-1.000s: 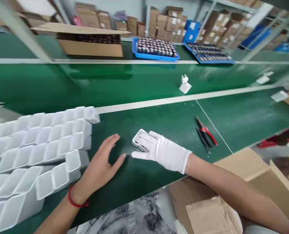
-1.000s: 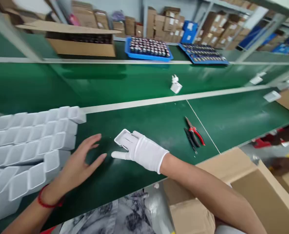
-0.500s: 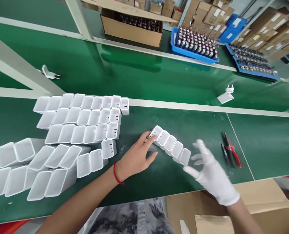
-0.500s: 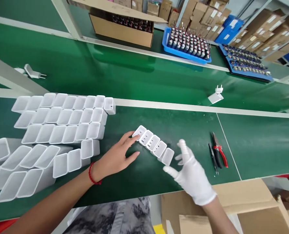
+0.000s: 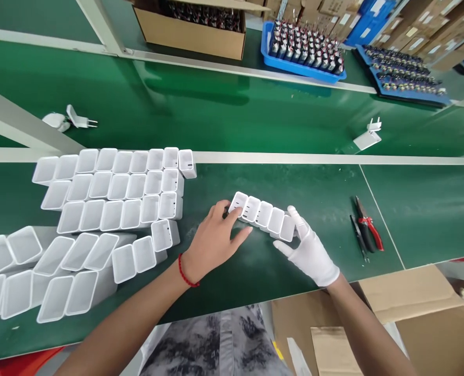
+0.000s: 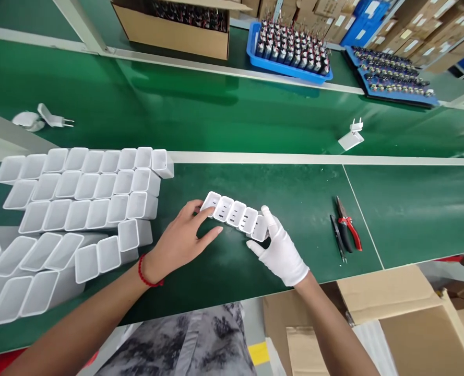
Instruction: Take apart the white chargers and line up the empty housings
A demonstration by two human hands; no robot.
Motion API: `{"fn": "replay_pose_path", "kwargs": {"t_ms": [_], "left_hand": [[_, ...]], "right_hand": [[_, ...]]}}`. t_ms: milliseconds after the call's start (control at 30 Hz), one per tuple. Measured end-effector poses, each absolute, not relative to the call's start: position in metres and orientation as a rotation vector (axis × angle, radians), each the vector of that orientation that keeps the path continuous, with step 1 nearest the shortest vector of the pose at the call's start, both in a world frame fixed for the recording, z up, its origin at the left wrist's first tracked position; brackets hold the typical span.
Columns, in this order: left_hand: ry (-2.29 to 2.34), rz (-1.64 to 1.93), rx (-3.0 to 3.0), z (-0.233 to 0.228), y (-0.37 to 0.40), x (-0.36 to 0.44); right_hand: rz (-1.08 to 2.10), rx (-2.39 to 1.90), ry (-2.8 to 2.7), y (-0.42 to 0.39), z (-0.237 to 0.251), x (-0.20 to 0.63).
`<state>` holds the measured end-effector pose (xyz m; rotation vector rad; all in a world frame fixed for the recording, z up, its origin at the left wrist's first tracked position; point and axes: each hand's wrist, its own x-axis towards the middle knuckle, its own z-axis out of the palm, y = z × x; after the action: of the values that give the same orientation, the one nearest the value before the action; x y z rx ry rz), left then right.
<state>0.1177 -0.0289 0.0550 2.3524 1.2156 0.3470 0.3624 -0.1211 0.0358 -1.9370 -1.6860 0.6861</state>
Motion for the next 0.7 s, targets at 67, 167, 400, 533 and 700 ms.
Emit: {"fn": "replay_pose_path", "kwargs": {"t_ms": [67, 167, 400, 533, 700], "left_hand": [[1.264, 0.378, 2.364, 0.057, -0.027, 0.122], [1.294, 0.392, 2.35, 0.06, -0.022, 0.13], [1.25, 0.207, 2.488, 0.082, 0.007, 0.153], [1.027, 0.059, 2.543, 0.09, 0.03, 0.171], [0.835, 0.012, 2.561, 0.083, 0.048, 0.192]], "right_hand": [[0.744, -1.882, -1.682, -0.121, 0.036, 0.364], [0.812, -1.792, -1.678, -0.122, 0.035, 0.369], [0.626, -1.789, -1.835, -0.13, 0.031, 0.358], [0.295, -1.931, -2.09, -0.125, 0.029, 0.331], [0.146, -2.039, -2.098, -0.121, 0.029, 0.294]]}}
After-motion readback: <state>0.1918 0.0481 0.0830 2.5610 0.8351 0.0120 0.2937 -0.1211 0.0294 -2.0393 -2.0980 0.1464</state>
